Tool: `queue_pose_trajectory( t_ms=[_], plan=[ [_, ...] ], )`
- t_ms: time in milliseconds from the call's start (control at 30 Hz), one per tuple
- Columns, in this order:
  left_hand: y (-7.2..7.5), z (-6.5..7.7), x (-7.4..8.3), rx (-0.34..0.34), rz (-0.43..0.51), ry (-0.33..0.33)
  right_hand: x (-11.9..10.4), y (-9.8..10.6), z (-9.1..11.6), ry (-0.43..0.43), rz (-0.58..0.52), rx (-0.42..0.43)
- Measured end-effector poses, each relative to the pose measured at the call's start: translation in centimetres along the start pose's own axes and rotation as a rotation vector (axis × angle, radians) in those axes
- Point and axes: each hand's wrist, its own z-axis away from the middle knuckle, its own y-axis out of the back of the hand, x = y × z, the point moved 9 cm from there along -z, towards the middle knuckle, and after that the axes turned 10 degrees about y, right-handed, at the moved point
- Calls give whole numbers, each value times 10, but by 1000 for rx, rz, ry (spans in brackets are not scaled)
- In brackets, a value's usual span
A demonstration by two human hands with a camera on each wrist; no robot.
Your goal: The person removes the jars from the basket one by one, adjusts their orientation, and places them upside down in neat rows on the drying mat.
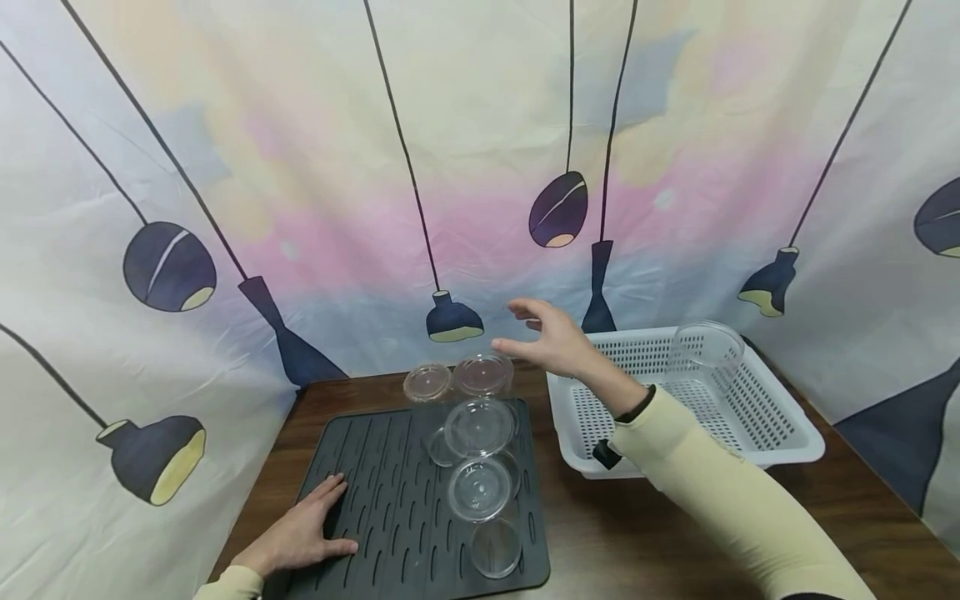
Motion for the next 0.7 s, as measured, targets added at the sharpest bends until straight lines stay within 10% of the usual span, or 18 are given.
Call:
queue_pose_trajectory(
  t_ms=[700],
  plan=[
    [-2,-1,-1,-10,7,15,32,64,52,-126,85,142]
  ],
)
